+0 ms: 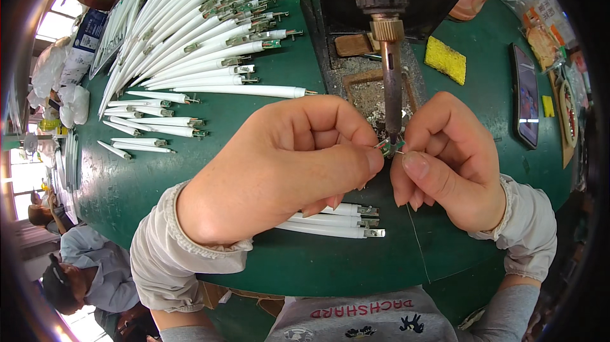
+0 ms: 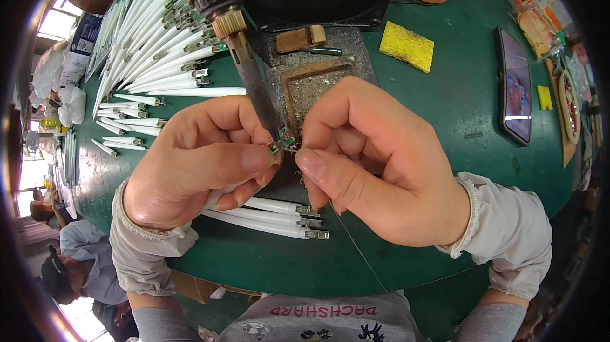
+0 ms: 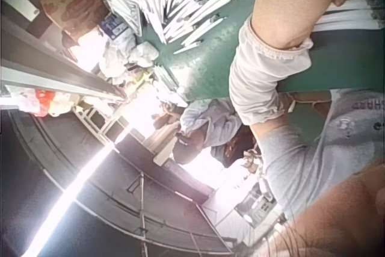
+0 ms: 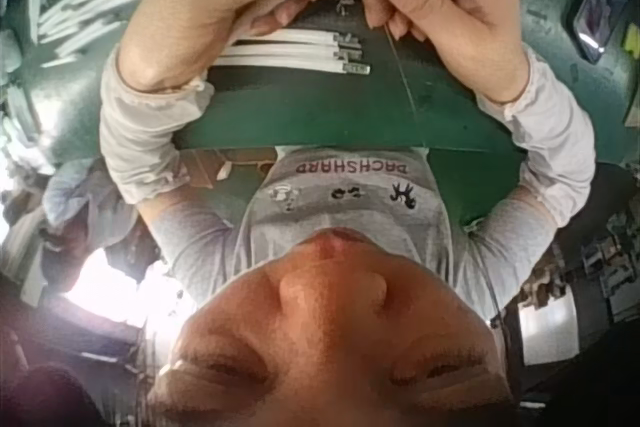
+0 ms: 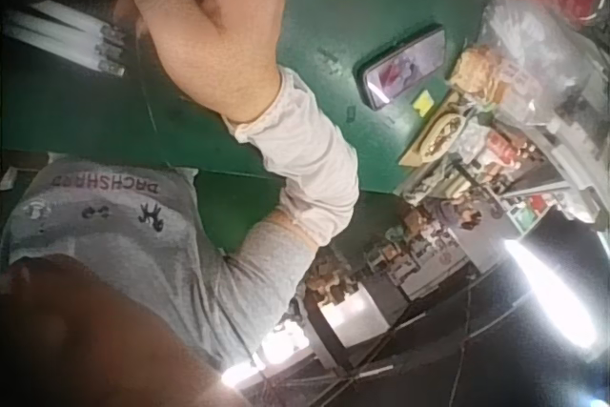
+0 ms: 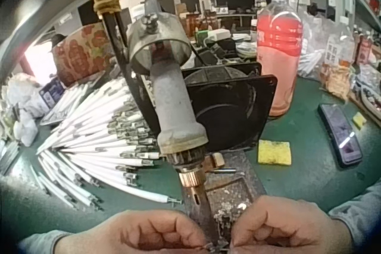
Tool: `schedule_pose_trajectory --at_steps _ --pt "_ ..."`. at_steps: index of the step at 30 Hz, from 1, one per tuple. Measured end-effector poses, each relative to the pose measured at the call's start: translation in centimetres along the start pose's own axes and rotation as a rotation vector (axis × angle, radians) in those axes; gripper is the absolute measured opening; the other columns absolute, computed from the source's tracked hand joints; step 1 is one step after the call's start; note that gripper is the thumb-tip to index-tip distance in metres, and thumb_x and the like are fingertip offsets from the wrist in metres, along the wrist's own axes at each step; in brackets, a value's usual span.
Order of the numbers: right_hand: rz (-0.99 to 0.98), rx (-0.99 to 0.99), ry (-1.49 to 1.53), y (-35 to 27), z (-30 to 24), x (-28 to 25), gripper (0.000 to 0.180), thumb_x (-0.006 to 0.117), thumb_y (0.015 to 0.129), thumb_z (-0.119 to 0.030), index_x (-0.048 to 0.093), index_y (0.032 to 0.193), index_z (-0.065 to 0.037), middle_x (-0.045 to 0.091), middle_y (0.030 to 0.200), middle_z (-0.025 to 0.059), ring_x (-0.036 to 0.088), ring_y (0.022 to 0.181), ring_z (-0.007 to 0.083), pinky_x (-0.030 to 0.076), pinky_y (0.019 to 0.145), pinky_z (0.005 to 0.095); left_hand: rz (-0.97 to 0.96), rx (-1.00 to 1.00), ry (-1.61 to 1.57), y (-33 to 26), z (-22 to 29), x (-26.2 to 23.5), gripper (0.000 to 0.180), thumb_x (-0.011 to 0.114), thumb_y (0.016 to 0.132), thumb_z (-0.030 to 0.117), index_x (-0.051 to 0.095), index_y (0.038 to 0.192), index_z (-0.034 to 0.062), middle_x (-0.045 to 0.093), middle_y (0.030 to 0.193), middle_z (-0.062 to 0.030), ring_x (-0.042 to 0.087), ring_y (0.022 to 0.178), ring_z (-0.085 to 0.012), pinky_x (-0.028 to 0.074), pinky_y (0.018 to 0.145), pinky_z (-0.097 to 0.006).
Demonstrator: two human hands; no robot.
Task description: The person solders small electronic components onto light tubes or wires with a soldering iron and soldering wire.
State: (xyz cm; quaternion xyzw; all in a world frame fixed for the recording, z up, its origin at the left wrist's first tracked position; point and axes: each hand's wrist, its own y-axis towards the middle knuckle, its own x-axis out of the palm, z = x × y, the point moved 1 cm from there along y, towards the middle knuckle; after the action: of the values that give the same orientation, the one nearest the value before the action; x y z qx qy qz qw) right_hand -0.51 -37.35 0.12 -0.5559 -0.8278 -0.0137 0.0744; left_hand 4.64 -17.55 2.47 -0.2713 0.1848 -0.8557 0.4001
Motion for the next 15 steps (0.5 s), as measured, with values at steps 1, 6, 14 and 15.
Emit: schedule_pose_trajectory --at_steps 1,6,14,15 --pt "0.000 0.001 -0.006 0.0 0.0 0.0 0.019 0.053 0.096 -0.018 0.040 0.097 -0.004 0.060 0.069 0.0096 0.050 0.051 0.0073 0.038 0.047 0.0183 0.001 -0.021 -0.002 -0.1 0.0 -0.2 0.009 0.061 0.086 0.005 0.056 0.092 0.0003 0.059 0.073 -0.0072 0.050 0.053 -0.0080 0.032 0.044 -0.020" --pt "0.023 0.105 0.014 0.1 -0.2 -0.2 0.020 0.051 0.097 -0.020 0.039 0.097 -0.004 0.059 0.067 0.0098 0.048 0.048 0.0070 0.036 0.045 0.0182 -0.003 -0.042 0.006 0.0 0.1 -0.5 0.009 0.061 0.086 0.004 0.055 0.091 0.0006 0.059 0.073 -0.0077 0.050 0.053 -0.0084 0.032 0.044 -0.020" --pt "0.086 0.029 -0.131 -1.5 -1.3 -1.0 0.026 0.053 0.094 -0.025 0.038 0.097 -0.004 0.047 0.057 0.0019 0.039 0.043 0.0048 0.029 0.040 0.0187 0.037 0.077 0.257 -0.7 -0.8 -0.4 0.008 0.062 0.084 0.001 0.056 0.090 0.0008 0.060 0.079 -0.0039 0.054 0.064 -0.0070 0.040 0.053 -0.019" --pt "0.106 0.061 -0.250 -2.5 -2.3 -1.6 0.024 0.051 0.095 -0.024 0.038 0.094 -0.004 0.045 0.057 0.0011 0.038 0.043 0.0049 0.029 0.041 0.0186 0.071 0.144 0.404 -1.0 -1.1 -0.4 0.009 0.063 0.082 0.000 0.057 0.089 0.0007 0.060 0.079 -0.0045 0.055 0.065 -0.0090 0.041 0.055 -0.021"
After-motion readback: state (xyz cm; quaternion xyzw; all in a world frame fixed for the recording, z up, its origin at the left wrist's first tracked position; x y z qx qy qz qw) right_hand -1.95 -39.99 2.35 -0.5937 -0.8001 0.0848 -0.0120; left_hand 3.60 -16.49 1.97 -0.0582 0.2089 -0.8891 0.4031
